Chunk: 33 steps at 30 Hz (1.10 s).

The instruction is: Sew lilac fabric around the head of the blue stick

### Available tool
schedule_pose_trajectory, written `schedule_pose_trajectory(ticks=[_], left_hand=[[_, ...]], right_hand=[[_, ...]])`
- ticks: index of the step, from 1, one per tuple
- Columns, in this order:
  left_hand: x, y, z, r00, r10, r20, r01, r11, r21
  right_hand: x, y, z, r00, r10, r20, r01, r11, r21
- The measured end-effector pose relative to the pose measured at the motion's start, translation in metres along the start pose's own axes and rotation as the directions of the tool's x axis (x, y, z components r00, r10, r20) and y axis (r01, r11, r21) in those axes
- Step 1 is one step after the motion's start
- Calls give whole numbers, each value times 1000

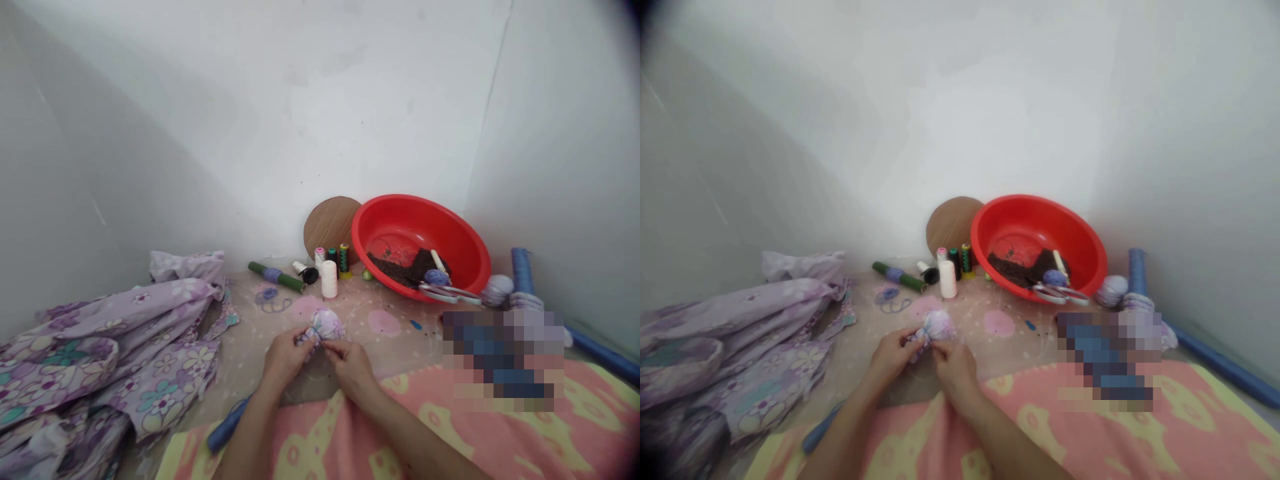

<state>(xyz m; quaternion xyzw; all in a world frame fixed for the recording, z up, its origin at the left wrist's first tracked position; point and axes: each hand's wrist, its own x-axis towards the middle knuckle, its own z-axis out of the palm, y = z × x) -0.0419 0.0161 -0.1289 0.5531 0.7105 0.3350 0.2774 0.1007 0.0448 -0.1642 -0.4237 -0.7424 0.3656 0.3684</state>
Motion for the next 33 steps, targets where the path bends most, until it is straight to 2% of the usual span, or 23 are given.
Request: schedule_pose_trajectory(ticks=[4, 11, 27, 33], left_hand=[[1, -1, -1, 998, 67, -13, -66, 996, 53], [2, -3, -1, 996, 94, -14, -92, 993, 69], [-2, 1, -1, 992, 123, -7, -122, 987, 102], [-1, -1, 0, 995, 98, -12, -97, 992, 87]], right_hand=[[-1, -2, 0, 999, 35, -29, -36, 997, -65], [-2, -5, 4, 994, 95, -53, -104, 972, -213], [1, 0, 10, 993, 47, -110, -64, 986, -153], [-1, -3, 10, 993, 36, -112, -50, 991, -122]])
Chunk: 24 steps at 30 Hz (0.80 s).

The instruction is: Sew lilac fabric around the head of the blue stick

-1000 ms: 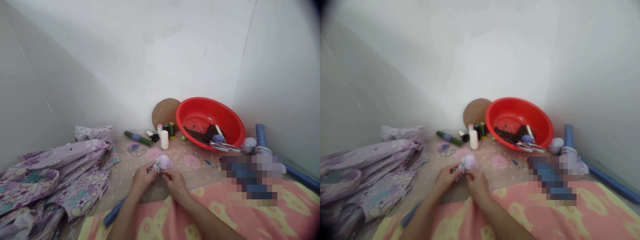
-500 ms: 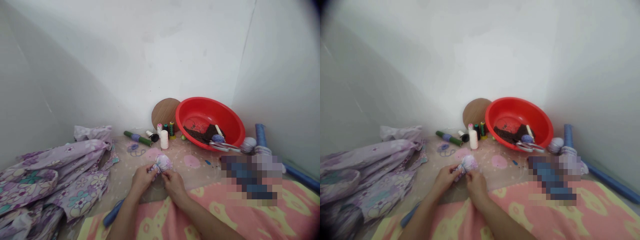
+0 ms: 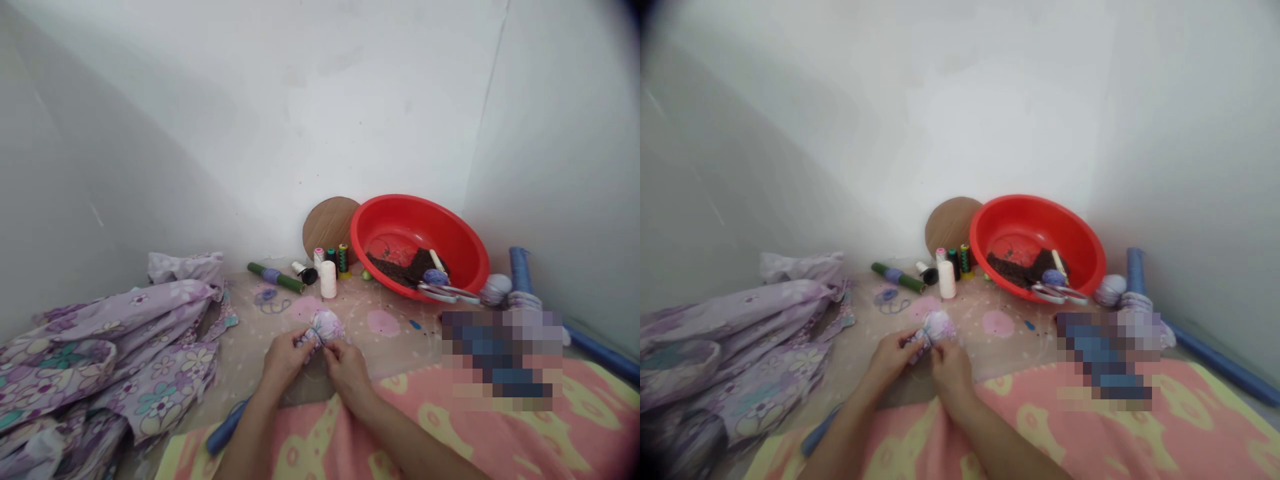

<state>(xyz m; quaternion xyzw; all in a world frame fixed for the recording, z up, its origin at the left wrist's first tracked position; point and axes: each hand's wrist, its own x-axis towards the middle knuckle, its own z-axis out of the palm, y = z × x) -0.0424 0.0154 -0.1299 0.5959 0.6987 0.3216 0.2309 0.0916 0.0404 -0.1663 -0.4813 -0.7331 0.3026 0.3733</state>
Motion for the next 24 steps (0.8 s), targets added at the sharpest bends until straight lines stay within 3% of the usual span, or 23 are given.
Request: schedule_pose_trajectory(ticks=[16, 24], left_hand=[[4, -7, 3, 998, 11, -56, -14, 999, -46], [0, 1, 1, 999, -24, -42, 25, 1000, 4]], right_hand=[[-3, -8, -1, 994, -23, -103, 4, 984, -179], [-6, -17, -3, 997, -11, -73, -2, 984, -179]])
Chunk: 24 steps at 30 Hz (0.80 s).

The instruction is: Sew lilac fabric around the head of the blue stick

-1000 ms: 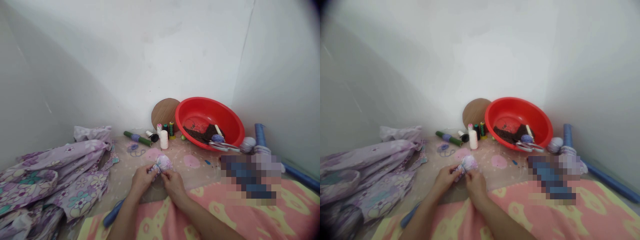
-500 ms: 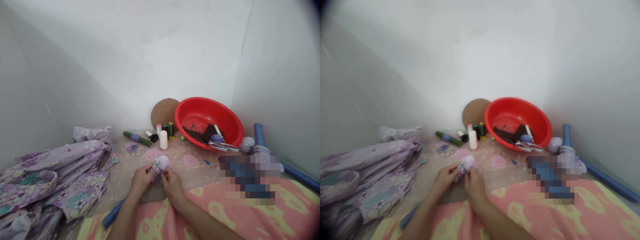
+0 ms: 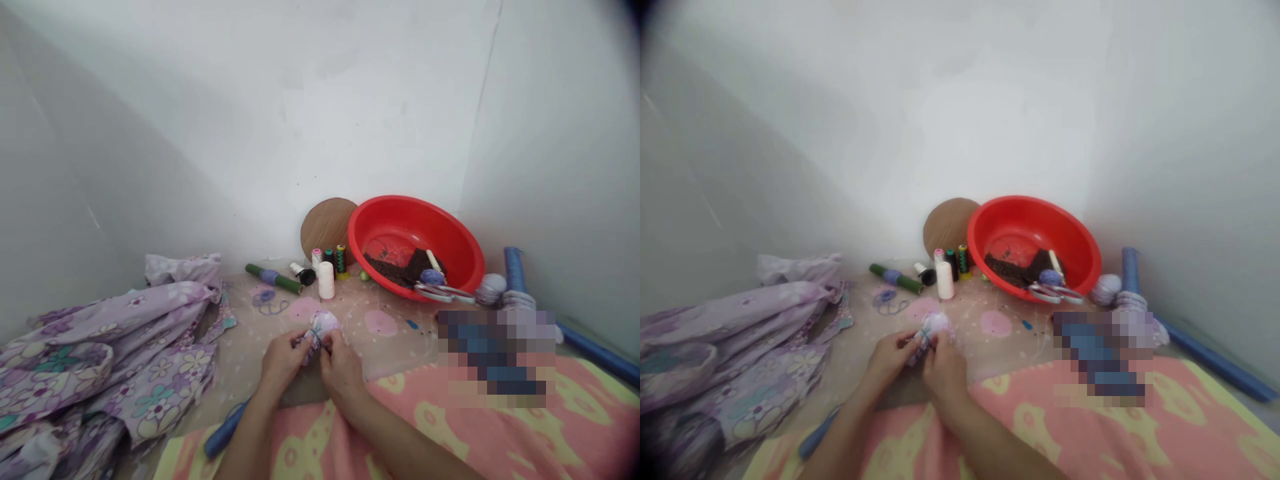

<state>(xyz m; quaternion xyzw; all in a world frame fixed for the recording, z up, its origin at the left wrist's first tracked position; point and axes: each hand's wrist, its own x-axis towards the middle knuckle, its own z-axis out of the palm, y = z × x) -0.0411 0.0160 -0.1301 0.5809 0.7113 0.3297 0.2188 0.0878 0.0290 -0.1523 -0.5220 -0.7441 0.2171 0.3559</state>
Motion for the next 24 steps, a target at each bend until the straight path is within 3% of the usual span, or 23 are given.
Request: schedule_pose_trajectory(ticks=[9, 13, 17, 21, 24], left_hand=[[-4, 5, -2, 1000, 2, -10, -1, 993, 118], [-4, 4, 1, 1000, 21, 23, -25, 987, 157], [-6, 8, 3, 999, -15, 49, 4, 977, 212], [-10, 15, 1, 998, -48, 30, 36, 947, 319], [-12, 19, 2, 999, -49, 15, 40, 923, 382]], right_hand=[[-2, -3, 1, 994, -81, 67, 70, 986, 149], [0, -2, -8, 991, -95, 97, 97, 995, -15], [2, 1, -22, 996, -89, 15, 90, 961, -263], [6, 2, -33, 965, -231, -124, 184, 934, -305], [10, -1, -36, 933, -334, -135, 285, 913, -291]])
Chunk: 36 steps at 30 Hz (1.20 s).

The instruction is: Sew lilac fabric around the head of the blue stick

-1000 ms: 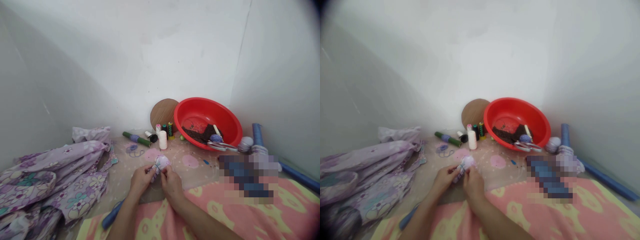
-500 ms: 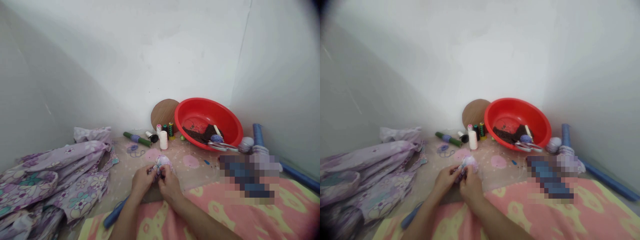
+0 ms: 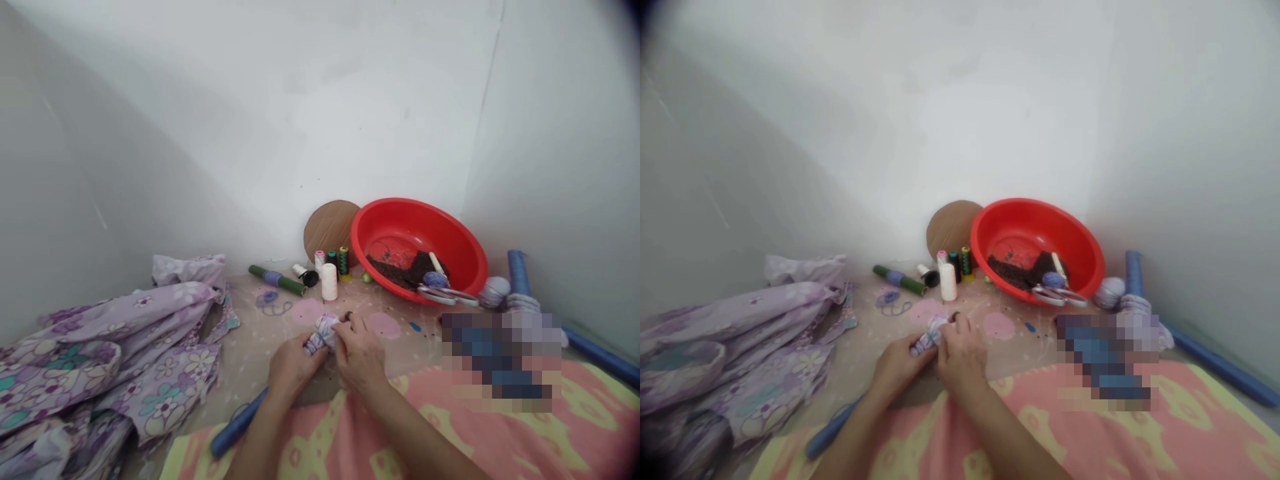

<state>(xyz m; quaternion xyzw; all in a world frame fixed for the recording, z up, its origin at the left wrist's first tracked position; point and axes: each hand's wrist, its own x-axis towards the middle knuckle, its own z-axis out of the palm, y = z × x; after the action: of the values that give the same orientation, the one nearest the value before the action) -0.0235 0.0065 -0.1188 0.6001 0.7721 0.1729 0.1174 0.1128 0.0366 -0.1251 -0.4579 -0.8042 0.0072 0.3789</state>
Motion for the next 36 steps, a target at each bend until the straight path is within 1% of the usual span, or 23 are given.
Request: schedule_pose_trajectory(ticks=[3, 8, 10, 12, 14, 16, 18, 19, 20, 21, 22, 24, 25, 26, 27, 28, 29, 30, 32, 33, 34, 35, 36], left_hand=[[-1, 2, 1, 1000, -5, -29, 5, 1000, 21], [-2, 3, 3, 998, -26, -48, 28, 999, 39], [-3, 4, 4, 998, -22, -57, 25, 999, 40], [-4, 5, 4, 997, -15, -69, 19, 998, 54], [-6, 7, 4, 997, -4, -76, 10, 997, 75], [-8, 8, 3, 998, 0, -69, 6, 996, 90], [-9, 9, 2, 998, 7, -57, -2, 996, 90], [-10, 9, 2, 999, 8, -54, -3, 996, 88], [-10, 9, 2, 999, 10, -52, -6, 996, 86], [-10, 8, 2, 999, 15, -52, -10, 996, 85], [-9, 8, 2, 998, 19, -53, -15, 996, 85], [-8, 6, 3, 998, 21, -53, -17, 996, 85], [-8, 6, 3, 998, 25, -51, -21, 996, 82], [-7, 5, 4, 998, 27, -50, -23, 997, 80], [-7, 4, 5, 998, 25, -49, -21, 997, 78], [-6, 4, 5, 999, 25, -48, -21, 997, 76], [-5, 4, 6, 999, 24, -47, -20, 997, 74], [-5, 3, 6, 999, 21, -47, -18, 997, 72], [-4, 2, 7, 999, 17, -50, -13, 998, 68], [-4, 2, 8, 998, 18, -53, -15, 998, 68], [-3, 1, 9, 998, 23, -57, -19, 997, 69], [-3, 1, 9, 998, 30, -62, -25, 997, 70], [-3, 0, 10, 997, 35, -66, -30, 997, 71]], right_hand=[[5, -3, 1, 998, -63, 27, 62, 998, 19], [12, -10, 7, 986, -132, 101, 134, 991, -12], [15, -12, 10, 983, -136, 121, 140, 990, -22], [17, -12, 15, 985, -117, 128, 119, 993, -7], [20, -11, 19, 987, -93, 129, 89, 995, 43], [25, -9, 22, 990, -81, 116, 65, 989, 135], [32, -6, 22, 997, -60, 50, 44, 962, 268], [37, -5, 20, 1000, -26, 2, 24, 936, 352], [42, -4, 17, 999, 27, -32, -9, 892, 451], [47, -3, 14, 994, 96, -47, -52, 825, 563], [52, -2, 9, 985, 168, -32, -103, 727, 679], [61, 1, -4, 955, 293, 54, -192, 464, 865], [65, 3, -12, 936, 341, 85, -206, 337, 919], [69, 6, -20, 915, 393, 88, -195, 241, 951], [73, 9, -29, 895, 440, 65, -160, 183, 970], [77, 14, -39, 874, 487, 9, -102, 164, 981], [80, 18, -48, 843, 533, -80, -20, 180, 984], [84, 24, -57, 800, 566, -198, 79, 229, 970], [88, 34, -72, 682, 592, -428, 236, 376, 896], [88, 39, -77, 630, 582, -514, 271, 456, 848], [87, 43, -79, 599, 564, -569, 272, 525, 807], [85, 46, -79, 591, 541, -598, 246, 585, 773], [81, 49, -76, 608, 518, -602, 203, 632, 748]])
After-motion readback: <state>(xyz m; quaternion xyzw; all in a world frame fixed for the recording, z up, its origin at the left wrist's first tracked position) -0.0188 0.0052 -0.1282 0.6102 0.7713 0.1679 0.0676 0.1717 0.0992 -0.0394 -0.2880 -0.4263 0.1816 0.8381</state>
